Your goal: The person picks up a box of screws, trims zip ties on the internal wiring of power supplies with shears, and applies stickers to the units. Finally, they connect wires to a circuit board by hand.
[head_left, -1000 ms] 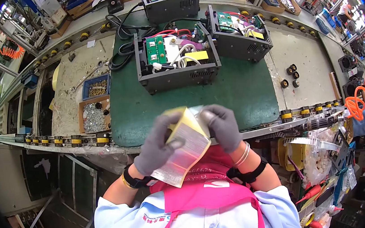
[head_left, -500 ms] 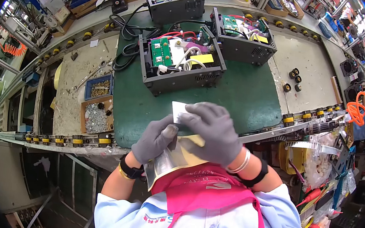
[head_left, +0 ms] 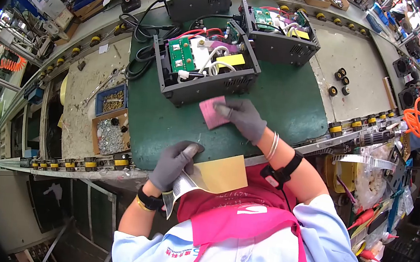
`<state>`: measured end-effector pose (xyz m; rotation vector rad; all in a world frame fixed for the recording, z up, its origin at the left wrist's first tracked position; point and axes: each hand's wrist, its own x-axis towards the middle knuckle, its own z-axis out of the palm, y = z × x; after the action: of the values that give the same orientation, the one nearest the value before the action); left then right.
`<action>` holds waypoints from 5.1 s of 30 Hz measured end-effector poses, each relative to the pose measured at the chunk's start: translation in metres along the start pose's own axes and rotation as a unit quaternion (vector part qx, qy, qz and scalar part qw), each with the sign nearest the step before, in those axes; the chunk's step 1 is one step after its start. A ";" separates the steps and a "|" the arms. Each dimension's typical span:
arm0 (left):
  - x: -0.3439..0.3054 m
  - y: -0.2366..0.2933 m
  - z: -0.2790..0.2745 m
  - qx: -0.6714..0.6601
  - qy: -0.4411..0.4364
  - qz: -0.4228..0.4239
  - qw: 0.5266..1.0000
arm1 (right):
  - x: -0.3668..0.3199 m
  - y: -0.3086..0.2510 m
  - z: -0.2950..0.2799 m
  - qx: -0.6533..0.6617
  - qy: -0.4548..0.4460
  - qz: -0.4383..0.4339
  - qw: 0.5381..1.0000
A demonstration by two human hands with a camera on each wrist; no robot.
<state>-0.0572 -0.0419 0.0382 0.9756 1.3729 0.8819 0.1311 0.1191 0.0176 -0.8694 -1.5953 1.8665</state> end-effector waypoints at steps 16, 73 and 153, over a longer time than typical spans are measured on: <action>-0.005 -0.014 0.008 -0.015 0.032 0.003 0.999 | 0.036 0.021 -0.011 -0.040 0.044 -0.034 0.998; -0.038 0.034 0.026 0.084 -0.031 0.111 0.990 | -0.080 -0.109 -0.021 -0.484 0.153 -0.419 0.753; 0.052 0.018 0.068 -0.003 0.006 -0.006 1.000 | 0.052 -0.002 -0.197 0.078 0.235 -0.049 0.968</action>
<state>0.0131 0.0099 0.0330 0.9581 1.3851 0.8831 0.2469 0.2854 -0.0064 -1.0474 -1.1622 1.5435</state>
